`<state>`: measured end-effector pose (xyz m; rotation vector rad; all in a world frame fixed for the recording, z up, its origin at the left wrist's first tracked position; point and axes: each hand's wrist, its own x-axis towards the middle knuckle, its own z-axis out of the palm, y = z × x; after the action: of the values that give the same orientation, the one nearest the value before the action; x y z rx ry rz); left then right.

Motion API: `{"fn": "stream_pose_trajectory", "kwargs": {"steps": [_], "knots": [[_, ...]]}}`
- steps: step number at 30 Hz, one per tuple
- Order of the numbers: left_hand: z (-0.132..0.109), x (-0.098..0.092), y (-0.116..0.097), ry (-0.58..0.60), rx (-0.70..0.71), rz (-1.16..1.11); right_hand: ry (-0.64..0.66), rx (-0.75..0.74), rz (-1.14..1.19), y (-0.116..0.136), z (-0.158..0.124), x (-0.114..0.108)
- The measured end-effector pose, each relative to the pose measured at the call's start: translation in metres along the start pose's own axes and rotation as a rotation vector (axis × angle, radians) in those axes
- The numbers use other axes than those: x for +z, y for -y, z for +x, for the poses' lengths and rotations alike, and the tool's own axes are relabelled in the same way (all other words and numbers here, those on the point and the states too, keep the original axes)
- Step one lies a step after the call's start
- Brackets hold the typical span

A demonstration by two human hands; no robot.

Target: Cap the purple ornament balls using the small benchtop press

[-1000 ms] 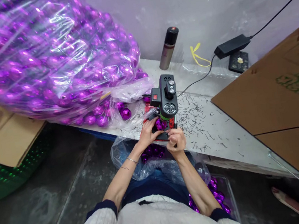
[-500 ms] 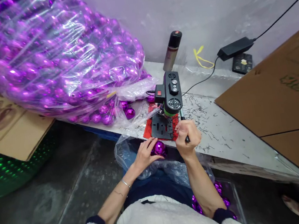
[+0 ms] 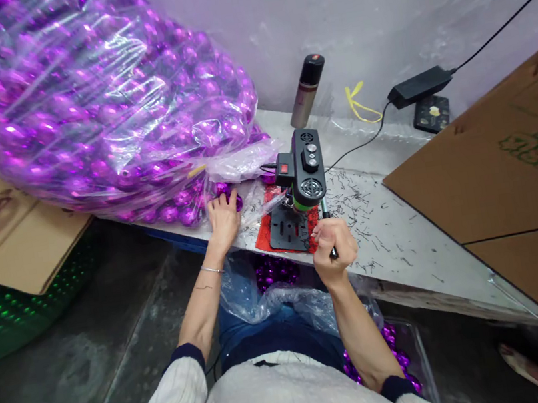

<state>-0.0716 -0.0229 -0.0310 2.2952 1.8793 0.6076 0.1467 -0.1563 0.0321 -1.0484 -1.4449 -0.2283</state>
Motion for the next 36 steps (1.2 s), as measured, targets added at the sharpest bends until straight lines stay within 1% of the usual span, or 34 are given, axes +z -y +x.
{"fn": "stream_pose_trajectory", "kwargs": {"steps": [3,6,8,9,11,13,14,17,20,25,27,32,36], "knots": [[-0.004,0.006,0.009,-0.065,0.061,-0.286,-0.011,0.002,-0.007,-0.001,-0.002,0.001],[-0.010,0.009,0.005,-0.107,0.076,-0.700,0.000,0.006,-0.015,-0.002,-0.002,0.000],[-0.017,0.012,-0.005,-0.067,0.055,-0.937,0.005,-0.005,-0.024,-0.001,-0.001,0.000],[-0.021,0.014,-0.011,-0.024,0.044,-1.021,0.007,-0.011,-0.028,0.000,0.000,-0.001],[-0.031,0.020,-0.024,0.077,0.041,-1.107,0.008,-0.017,-0.033,0.001,0.003,-0.002],[-0.041,0.027,-0.036,0.145,0.053,-1.094,0.015,-0.022,-0.038,0.001,0.007,-0.004],[-0.046,0.030,-0.042,0.156,0.061,-1.056,0.019,-0.027,-0.043,0.000,0.008,-0.004],[-0.054,0.037,-0.057,0.135,0.093,-0.878,0.024,-0.047,-0.067,-0.001,0.012,-0.006],[-0.055,0.038,-0.067,0.134,0.146,-0.735,0.020,-0.059,-0.092,-0.002,0.013,-0.006],[-0.048,0.032,-0.072,0.144,0.304,-0.661,0.027,-0.058,-0.111,0.000,0.012,-0.006],[-0.046,0.030,-0.072,0.153,0.338,-0.655,0.033,-0.057,-0.105,0.001,0.013,-0.007],[-0.048,0.027,-0.071,0.183,0.343,-0.632,0.040,-0.063,-0.098,0.001,0.013,-0.008],[-0.046,0.026,-0.077,0.183,0.291,-0.542,0.056,-0.070,-0.115,0.001,0.012,-0.009]]}}
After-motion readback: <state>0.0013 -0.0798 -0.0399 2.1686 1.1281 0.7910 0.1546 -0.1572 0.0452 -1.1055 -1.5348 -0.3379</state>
